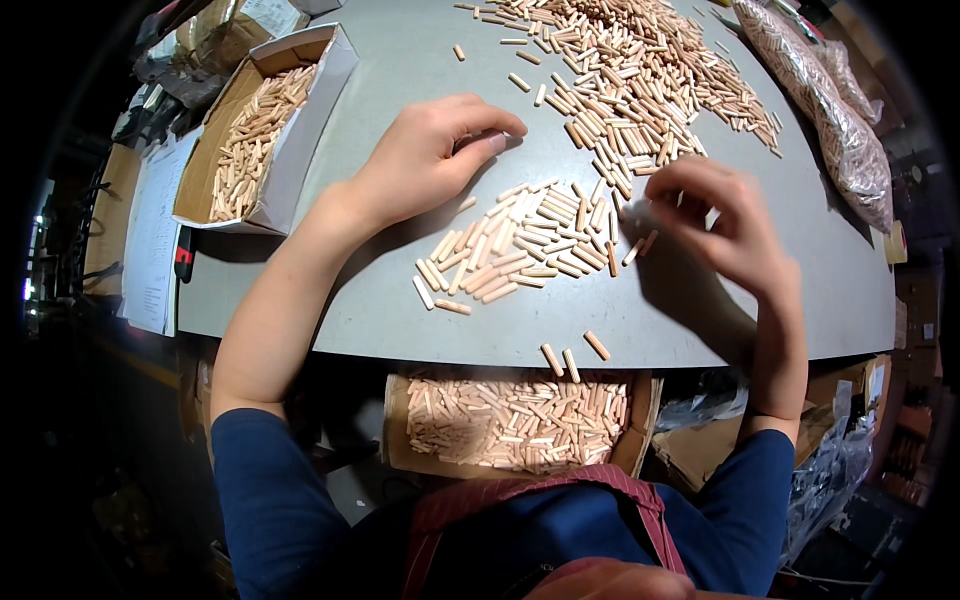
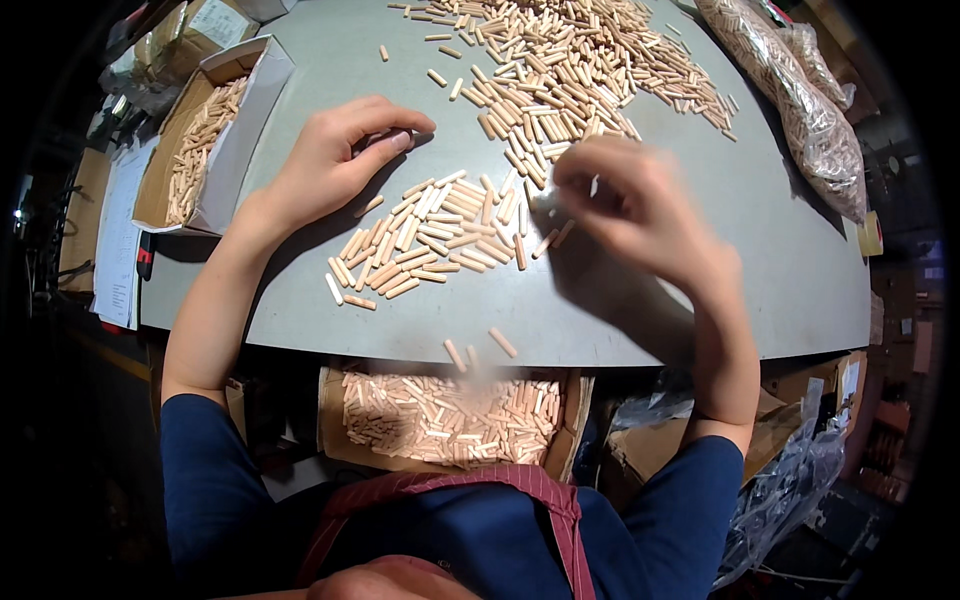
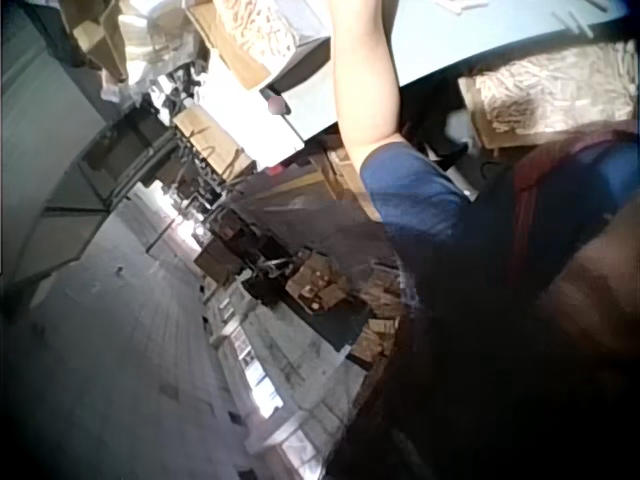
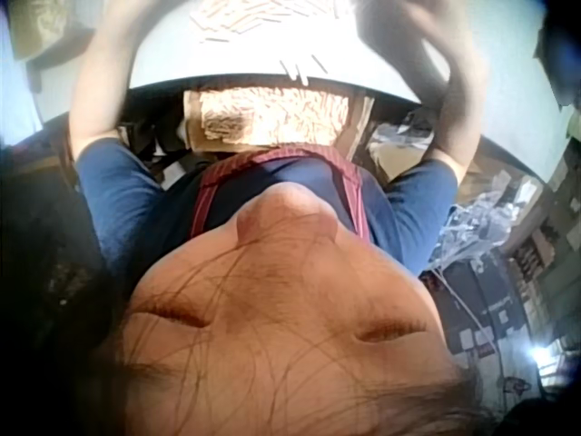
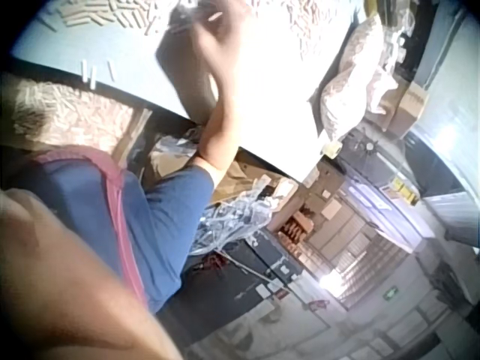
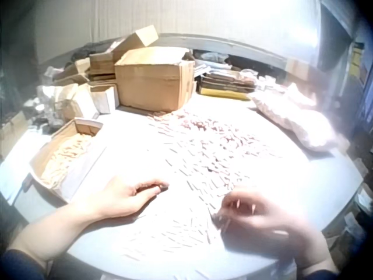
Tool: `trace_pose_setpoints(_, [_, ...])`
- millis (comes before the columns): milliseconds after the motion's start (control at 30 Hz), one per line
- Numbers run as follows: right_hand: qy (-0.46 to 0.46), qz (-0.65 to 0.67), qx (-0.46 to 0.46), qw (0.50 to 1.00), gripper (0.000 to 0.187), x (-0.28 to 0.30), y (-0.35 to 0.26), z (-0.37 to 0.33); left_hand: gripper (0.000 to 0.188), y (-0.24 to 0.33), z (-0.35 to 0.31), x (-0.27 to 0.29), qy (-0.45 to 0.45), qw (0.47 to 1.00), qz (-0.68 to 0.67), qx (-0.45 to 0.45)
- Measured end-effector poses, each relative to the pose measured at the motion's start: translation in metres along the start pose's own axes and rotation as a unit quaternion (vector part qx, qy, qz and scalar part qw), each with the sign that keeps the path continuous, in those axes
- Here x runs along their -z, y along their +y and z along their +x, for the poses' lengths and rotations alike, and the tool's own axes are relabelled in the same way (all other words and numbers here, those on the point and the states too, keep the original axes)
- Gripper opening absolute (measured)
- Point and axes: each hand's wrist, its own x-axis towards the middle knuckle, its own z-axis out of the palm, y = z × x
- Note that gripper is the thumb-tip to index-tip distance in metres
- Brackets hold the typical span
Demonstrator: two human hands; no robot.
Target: The person sorts small wooden dowels on a table by hand, picking them up and placing them into a cardboard box below. The person repeatedly gathers dowels from the table surface and transfers them into the box, maintaining a steady workflow throughout the clip.
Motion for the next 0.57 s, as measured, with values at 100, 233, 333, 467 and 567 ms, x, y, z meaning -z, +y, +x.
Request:
trace_pose_setpoints(100, [-0.013,-0.096,-0.086,0.992,0.01,0.01,0.007,0.002,0.023,0.003,-0.001,-0.006,0.004,0.999,0.014,-0.038])
trace_pose_setpoints(233, [-0.019,-0.12,-0.03,0.992,0.009,-0.006,0.016,0.005,0.029,0.011,-0.005,-0.014,-0.013,0.997,0.018,-0.069])
trace_pose_setpoints(333, [-0.039,-0.064,-0.001,0.997,0.013,-0.015,0.005,0.007,0.041,0.021,-0.006,-0.016,-0.05,0.994,-0.011,-0.093])
trace_pose_setpoints(467, [-0.062,0.023,0.025,0.997,0.017,-0.015,0.003,0.008,0.047,0.021,-0.008,-0.014,-0.092,0.987,-0.111,-0.064])
trace_pose_setpoints(567, [-0.036,0.062,-0.021,0.997,0.017,-0.014,0.007,0.006,0.047,0.02,-0.003,-0.004,-0.092,0.983,-0.152,0.052])
